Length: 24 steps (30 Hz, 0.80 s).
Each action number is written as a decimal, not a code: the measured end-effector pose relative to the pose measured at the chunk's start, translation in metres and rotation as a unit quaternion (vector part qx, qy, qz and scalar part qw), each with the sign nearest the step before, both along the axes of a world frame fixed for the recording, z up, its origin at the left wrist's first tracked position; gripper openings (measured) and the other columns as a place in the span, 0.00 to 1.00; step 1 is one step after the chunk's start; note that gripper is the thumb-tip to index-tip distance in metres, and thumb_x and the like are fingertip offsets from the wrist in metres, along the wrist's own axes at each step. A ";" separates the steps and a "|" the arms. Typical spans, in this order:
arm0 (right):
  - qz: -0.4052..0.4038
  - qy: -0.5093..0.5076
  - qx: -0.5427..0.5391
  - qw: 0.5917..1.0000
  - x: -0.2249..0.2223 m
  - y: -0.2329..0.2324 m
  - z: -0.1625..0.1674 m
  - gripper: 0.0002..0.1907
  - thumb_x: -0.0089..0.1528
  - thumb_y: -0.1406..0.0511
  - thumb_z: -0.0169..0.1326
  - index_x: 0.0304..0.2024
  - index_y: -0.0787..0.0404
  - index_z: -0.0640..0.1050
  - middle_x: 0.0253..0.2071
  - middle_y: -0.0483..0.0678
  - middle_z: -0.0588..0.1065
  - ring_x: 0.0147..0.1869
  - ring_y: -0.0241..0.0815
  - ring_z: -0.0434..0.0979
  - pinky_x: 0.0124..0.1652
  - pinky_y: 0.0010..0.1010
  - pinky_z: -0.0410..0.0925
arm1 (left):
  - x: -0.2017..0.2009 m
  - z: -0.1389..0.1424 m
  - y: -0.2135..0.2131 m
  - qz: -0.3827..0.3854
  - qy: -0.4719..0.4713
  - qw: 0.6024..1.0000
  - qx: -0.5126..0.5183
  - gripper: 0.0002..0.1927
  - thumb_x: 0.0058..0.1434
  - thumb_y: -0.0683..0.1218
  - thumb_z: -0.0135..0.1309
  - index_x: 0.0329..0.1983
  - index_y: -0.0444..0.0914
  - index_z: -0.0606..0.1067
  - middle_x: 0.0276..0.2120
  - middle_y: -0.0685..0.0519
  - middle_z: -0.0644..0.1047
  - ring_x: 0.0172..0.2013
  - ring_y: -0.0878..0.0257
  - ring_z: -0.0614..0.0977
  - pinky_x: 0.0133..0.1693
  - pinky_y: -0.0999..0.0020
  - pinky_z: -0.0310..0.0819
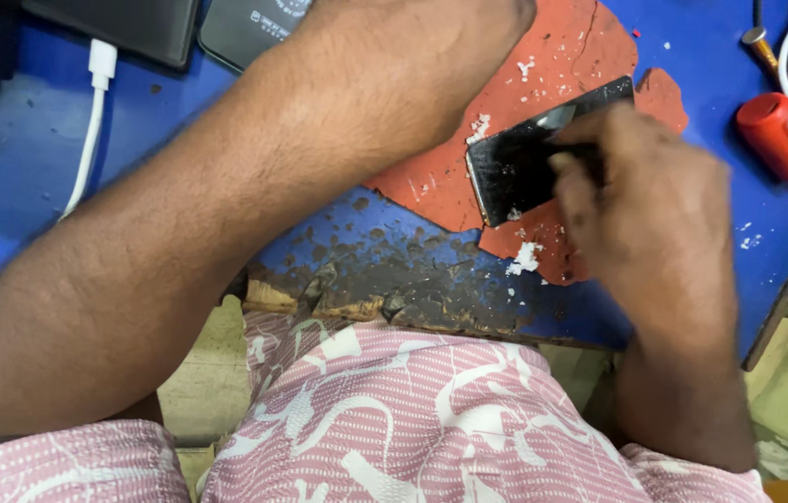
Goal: The person scrapes a white residue from a black smartphone screen using a small metal tool, then wipes the screen with a white cloth. The person repeatedly wipes the screen surface to remove remaining residue.
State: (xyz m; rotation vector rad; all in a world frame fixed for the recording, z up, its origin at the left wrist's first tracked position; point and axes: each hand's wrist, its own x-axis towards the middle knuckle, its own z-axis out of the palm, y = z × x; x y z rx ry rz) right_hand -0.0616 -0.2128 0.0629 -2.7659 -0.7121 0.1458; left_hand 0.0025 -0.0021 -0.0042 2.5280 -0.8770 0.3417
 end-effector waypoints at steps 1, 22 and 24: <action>-0.006 0.015 0.004 1.000 0.001 0.003 0.001 0.08 0.67 0.70 0.62 0.47 0.64 0.77 0.40 0.57 0.79 0.42 0.56 0.81 0.40 0.41 0.72 | 0.001 -0.001 -0.001 0.000 0.002 1.000 -0.003 0.06 0.50 0.38 0.60 0.31 0.33 0.81 0.24 0.39 0.79 0.24 0.47 0.83 0.22 0.53 0.76; 0.154 0.019 -0.029 0.987 0.017 0.011 0.011 0.11 0.56 0.72 0.63 0.40 0.65 0.78 0.38 0.55 0.77 0.41 0.59 0.79 0.40 0.44 0.72 | 0.008 -0.031 -0.002 0.047 -0.027 0.997 -0.058 0.04 0.55 0.41 0.57 0.29 0.34 0.78 0.18 0.44 0.76 0.16 0.55 0.79 0.15 0.57 0.71; 0.174 0.026 -0.028 0.984 0.020 0.012 0.012 0.10 0.56 0.72 0.63 0.40 0.65 0.79 0.37 0.55 0.77 0.40 0.57 0.79 0.38 0.43 0.72 | 0.010 -0.034 0.000 0.058 -0.032 0.995 -0.072 0.04 0.56 0.41 0.57 0.29 0.34 0.77 0.18 0.44 0.76 0.15 0.55 0.79 0.14 0.58 0.70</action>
